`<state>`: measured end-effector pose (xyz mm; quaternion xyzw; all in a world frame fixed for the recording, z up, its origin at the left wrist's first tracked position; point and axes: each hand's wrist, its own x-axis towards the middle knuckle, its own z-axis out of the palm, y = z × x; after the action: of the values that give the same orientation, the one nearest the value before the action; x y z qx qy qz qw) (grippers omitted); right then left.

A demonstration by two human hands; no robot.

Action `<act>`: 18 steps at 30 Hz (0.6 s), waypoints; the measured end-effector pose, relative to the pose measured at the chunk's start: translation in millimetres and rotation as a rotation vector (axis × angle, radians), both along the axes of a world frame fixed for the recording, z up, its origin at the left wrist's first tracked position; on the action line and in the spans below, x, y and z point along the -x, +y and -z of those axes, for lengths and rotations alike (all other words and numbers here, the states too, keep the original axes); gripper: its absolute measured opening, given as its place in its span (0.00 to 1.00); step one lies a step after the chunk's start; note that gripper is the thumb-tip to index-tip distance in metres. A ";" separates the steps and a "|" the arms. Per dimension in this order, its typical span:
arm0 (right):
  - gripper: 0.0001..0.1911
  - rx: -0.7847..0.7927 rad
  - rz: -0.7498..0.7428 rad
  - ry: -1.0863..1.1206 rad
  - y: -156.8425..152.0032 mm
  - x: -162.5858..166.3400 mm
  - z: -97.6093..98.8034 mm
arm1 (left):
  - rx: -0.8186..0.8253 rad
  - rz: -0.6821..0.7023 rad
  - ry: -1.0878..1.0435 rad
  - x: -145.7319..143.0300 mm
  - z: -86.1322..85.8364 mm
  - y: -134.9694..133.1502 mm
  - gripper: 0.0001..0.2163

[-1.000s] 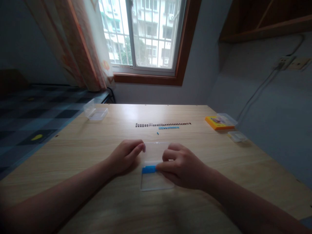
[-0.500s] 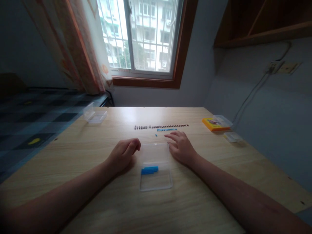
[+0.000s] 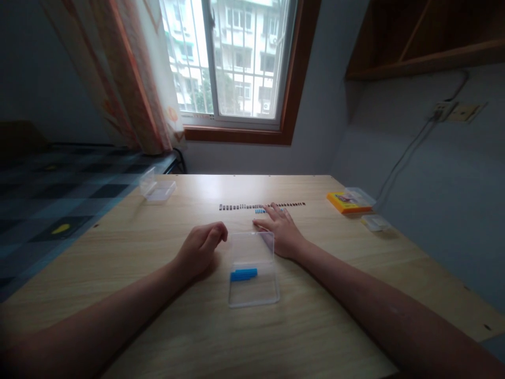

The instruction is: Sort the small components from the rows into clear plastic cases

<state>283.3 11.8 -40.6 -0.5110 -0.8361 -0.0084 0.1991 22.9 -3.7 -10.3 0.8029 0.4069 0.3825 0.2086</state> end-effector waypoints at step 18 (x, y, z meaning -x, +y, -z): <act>0.07 -0.175 -0.029 0.137 2.9 -11.1 3.7 | 0.037 0.015 0.000 0.0 1.2 3.7 0.22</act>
<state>294.4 14.7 -44.2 -0.4788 -0.8239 -0.0437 0.2999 22.9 0.0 -11.5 0.8019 0.4080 0.3735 0.2260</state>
